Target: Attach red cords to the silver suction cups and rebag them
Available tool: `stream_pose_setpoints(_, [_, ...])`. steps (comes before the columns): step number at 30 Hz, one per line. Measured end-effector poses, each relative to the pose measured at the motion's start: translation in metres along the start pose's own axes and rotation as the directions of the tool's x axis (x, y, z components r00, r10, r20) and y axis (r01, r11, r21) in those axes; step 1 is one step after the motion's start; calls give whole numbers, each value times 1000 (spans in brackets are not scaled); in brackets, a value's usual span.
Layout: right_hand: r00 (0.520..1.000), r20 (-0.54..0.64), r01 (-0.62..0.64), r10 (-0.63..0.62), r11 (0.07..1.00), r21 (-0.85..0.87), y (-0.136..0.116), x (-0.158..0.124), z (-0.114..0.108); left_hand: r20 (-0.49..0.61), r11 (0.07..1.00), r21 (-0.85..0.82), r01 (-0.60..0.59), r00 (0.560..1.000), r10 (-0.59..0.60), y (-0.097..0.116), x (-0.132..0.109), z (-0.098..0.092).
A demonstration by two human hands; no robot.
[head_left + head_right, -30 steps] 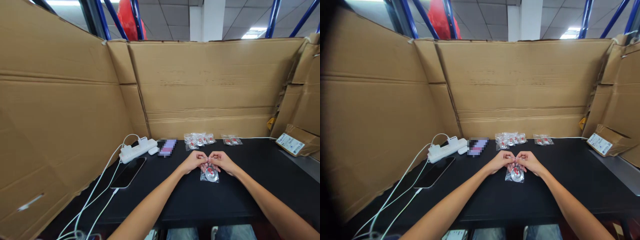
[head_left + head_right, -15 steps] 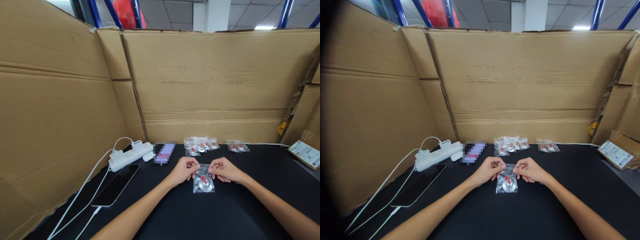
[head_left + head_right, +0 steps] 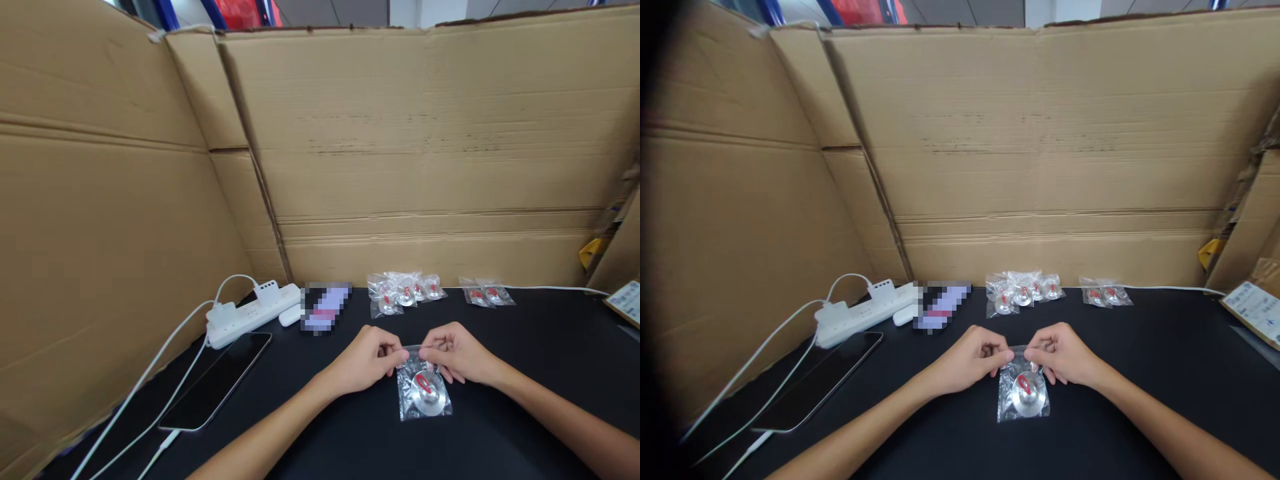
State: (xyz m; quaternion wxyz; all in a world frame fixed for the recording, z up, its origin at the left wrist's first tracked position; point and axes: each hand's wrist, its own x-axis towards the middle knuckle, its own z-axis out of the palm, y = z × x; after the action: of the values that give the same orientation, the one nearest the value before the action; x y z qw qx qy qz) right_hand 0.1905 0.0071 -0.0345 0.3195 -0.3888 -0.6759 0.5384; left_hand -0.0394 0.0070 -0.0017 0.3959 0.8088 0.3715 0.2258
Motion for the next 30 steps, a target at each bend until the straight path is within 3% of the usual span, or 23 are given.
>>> stream_pose_setpoints(9, [999, 37, -6, -1, 985, 172, -5, 0, -6, 50, 1000, 8, -16, 999, 16, -6, 3, -13])
stream_pose_setpoints(13, [1000, 21, 14, -20, 973, 231, -5, -3, -10, -48, 999, -23, -45, 998, 44, -6, 1, -12])
stream_pose_setpoints(16, [999, -33, 45, -38, 974, 223, -7, -6, -11, -127, 976, -210, -55, 991, 29, -2, 1, -6])
stream_pose_setpoints(20, [998, -61, 23, -19, 997, 70, -14, -11, -3, -133, 822, -565, -73, 991, -4, 7, 0, 8])
stream_pose_setpoints(25, [998, -65, -2, 10, 993, 120, -17, -15, 2, -148, 711, -701, -56, 987, -68, 14, -2, 15])
stream_pose_setpoints(28, [954, -300, 14, 22, 993, 117, -13, -10, -20, -130, 704, -710, -24, 987, -97, 14, -4, 11])
stream_pose_setpoints(29, [900, -435, 14, 32, 995, 103, -11, -8, -34, -117, 707, -707, -8, 987, -105, 13, -4, 9])
stream_pose_setpoints(30, [810, -585, 10, 36, 997, 75, -9, -6, -50, -97, 711, -703, 10, 989, -109, 12, -4, 7])
